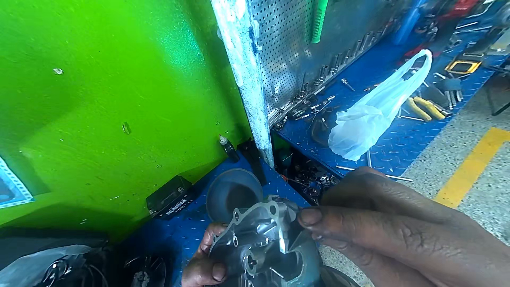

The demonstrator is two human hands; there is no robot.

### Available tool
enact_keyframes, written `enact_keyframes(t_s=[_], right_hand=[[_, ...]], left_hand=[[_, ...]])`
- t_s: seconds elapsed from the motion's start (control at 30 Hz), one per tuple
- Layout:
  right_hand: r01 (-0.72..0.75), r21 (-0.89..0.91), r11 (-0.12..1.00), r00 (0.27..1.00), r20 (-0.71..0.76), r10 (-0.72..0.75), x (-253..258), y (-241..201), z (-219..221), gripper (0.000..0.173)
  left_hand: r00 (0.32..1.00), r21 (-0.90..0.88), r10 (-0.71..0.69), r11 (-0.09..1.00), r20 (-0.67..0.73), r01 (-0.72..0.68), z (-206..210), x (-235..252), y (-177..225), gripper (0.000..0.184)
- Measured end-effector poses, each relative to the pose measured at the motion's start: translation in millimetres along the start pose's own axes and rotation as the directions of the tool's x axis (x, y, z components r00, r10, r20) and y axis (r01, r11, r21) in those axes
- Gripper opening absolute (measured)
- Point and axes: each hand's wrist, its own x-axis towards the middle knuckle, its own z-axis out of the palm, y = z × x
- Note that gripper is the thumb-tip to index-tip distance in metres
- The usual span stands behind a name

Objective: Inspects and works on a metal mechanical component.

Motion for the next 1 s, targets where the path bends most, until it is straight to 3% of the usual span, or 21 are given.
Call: enact_keyframes(t_s=[0.73,0.9,1.0], right_hand=[[0.029,0.073,0.997,1.0,-0.007,-0.028,1.1,0.7,0.9,0.02],[-0.029,0.19,0.981,1.0,0.002,0.029,-14.0,3.6,2.6,0.019],[-0.034,0.207,0.978,0.999,-0.018,0.039,-15.8,1.3,6.0,0.016]], left_hand=[[0.999,0.001,-0.042,0.999,-0.01,0.042,-1.2,0.4,3.2,0.045],[0.998,-0.008,-0.006,1.0,-0.061,0.005,7.1,0.3,4.1,0.043],[1.0,0.002,0.029,1.0,0.006,-0.029,-25.7,-15.1,-8.5,0.05]])
